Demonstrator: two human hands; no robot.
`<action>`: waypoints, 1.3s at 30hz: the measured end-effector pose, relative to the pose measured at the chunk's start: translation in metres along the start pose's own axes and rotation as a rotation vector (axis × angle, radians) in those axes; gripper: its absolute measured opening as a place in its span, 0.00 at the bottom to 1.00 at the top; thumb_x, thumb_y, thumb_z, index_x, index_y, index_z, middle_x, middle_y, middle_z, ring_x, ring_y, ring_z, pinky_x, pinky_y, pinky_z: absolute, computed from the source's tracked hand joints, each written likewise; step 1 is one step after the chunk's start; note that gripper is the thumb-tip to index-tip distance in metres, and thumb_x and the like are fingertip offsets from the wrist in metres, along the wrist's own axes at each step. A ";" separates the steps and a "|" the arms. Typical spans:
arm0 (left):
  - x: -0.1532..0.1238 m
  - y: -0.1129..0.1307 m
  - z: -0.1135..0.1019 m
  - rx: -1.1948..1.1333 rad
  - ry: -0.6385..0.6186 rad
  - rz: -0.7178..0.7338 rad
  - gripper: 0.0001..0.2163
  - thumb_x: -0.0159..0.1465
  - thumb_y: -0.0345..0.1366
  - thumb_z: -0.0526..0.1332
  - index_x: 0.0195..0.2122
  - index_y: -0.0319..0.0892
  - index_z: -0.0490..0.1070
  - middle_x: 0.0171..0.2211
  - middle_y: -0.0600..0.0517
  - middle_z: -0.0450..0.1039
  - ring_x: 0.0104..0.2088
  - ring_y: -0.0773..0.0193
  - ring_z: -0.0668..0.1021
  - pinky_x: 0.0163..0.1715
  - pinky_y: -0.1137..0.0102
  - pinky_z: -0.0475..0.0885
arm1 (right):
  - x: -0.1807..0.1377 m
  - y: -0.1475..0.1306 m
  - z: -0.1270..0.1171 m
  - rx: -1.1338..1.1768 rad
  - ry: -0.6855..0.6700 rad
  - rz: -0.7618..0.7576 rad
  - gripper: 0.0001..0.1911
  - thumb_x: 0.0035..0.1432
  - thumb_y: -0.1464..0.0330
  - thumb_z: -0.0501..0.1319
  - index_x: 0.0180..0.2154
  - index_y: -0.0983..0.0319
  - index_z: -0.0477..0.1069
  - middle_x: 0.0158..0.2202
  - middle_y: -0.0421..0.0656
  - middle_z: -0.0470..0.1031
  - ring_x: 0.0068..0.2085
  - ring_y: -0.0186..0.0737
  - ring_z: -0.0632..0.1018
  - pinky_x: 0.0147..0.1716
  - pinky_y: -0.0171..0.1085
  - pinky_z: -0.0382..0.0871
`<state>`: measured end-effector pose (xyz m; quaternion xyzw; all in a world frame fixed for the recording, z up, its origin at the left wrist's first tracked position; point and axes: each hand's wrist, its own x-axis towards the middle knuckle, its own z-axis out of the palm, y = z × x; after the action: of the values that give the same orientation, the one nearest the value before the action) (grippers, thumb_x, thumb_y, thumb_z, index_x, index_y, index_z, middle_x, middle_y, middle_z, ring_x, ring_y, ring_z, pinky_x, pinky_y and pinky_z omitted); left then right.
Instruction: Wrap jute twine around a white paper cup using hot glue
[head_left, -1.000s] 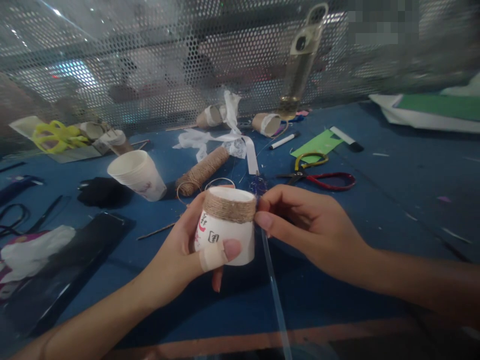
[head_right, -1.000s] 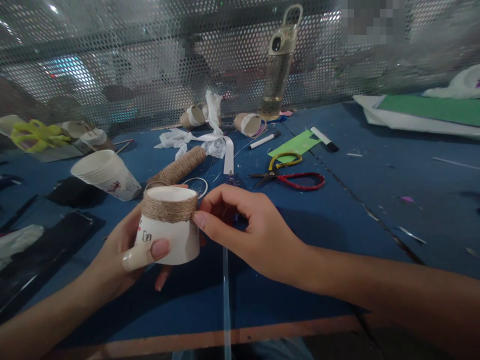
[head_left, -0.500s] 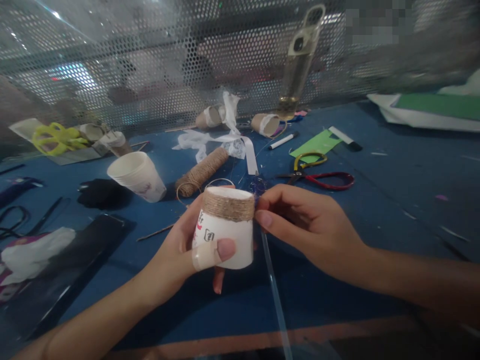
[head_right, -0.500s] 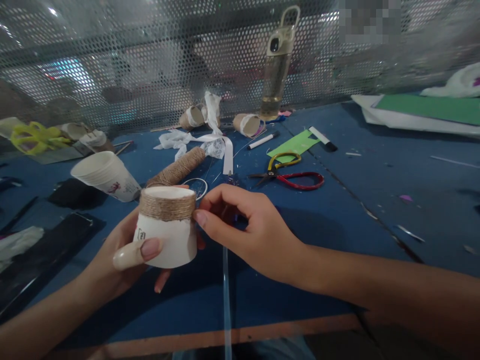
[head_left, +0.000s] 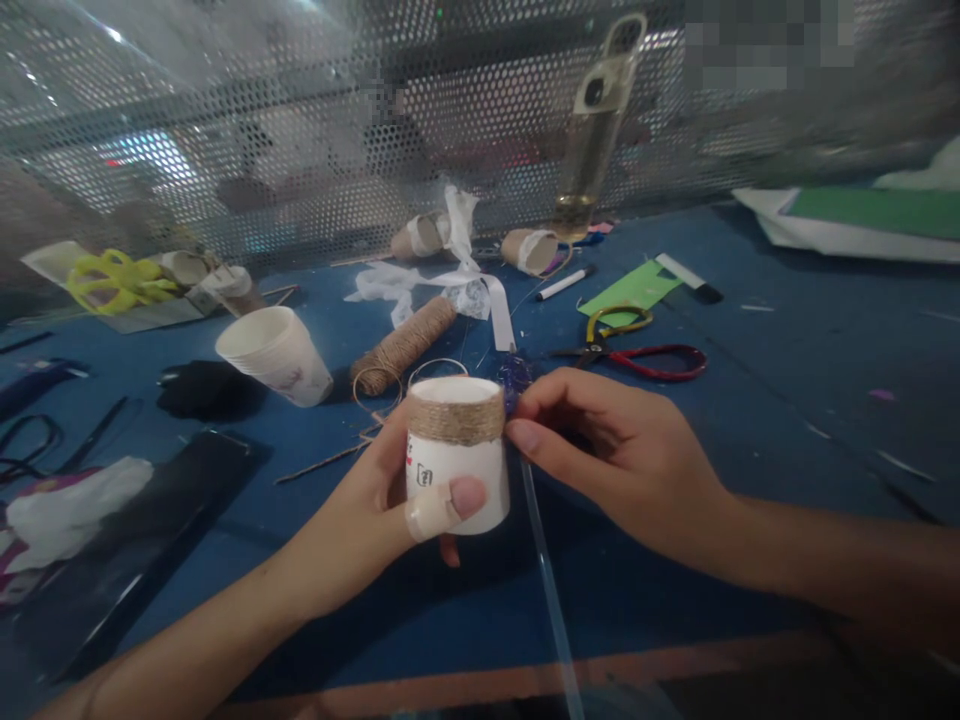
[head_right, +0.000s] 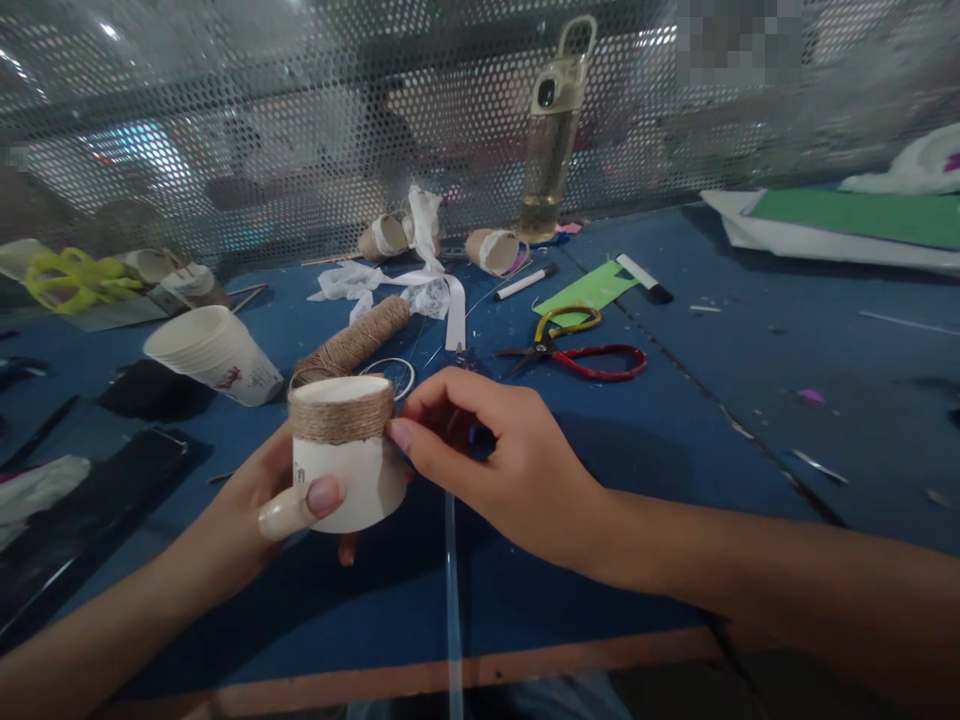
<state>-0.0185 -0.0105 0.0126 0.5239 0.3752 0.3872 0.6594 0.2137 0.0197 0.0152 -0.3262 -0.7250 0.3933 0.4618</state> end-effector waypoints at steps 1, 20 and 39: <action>0.000 0.002 0.002 0.001 0.026 -0.007 0.27 0.65 0.44 0.77 0.64 0.49 0.75 0.45 0.47 0.79 0.35 0.63 0.79 0.27 0.75 0.83 | 0.000 0.000 0.000 -0.013 0.011 -0.006 0.06 0.69 0.69 0.68 0.36 0.58 0.76 0.30 0.34 0.82 0.29 0.29 0.78 0.29 0.29 0.71; 0.002 0.028 -0.003 -0.195 0.016 0.323 0.19 0.67 0.45 0.71 0.56 0.44 0.80 0.46 0.47 0.84 0.37 0.54 0.88 0.20 0.74 0.82 | -0.002 -0.006 -0.004 -0.282 -0.085 -0.232 0.09 0.75 0.68 0.64 0.38 0.57 0.81 0.33 0.39 0.87 0.31 0.34 0.84 0.33 0.32 0.76; 0.001 0.018 -0.015 -0.190 -0.154 0.321 0.24 0.65 0.54 0.70 0.52 0.38 0.81 0.46 0.44 0.84 0.34 0.55 0.88 0.31 0.68 0.79 | 0.013 0.004 -0.014 -0.412 -0.358 -0.414 0.07 0.76 0.67 0.64 0.44 0.60 0.81 0.44 0.45 0.85 0.38 0.34 0.85 0.37 0.31 0.78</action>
<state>-0.0335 -0.0011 0.0278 0.5406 0.1973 0.4797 0.6624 0.2226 0.0362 0.0210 -0.1843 -0.9097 0.1875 0.3215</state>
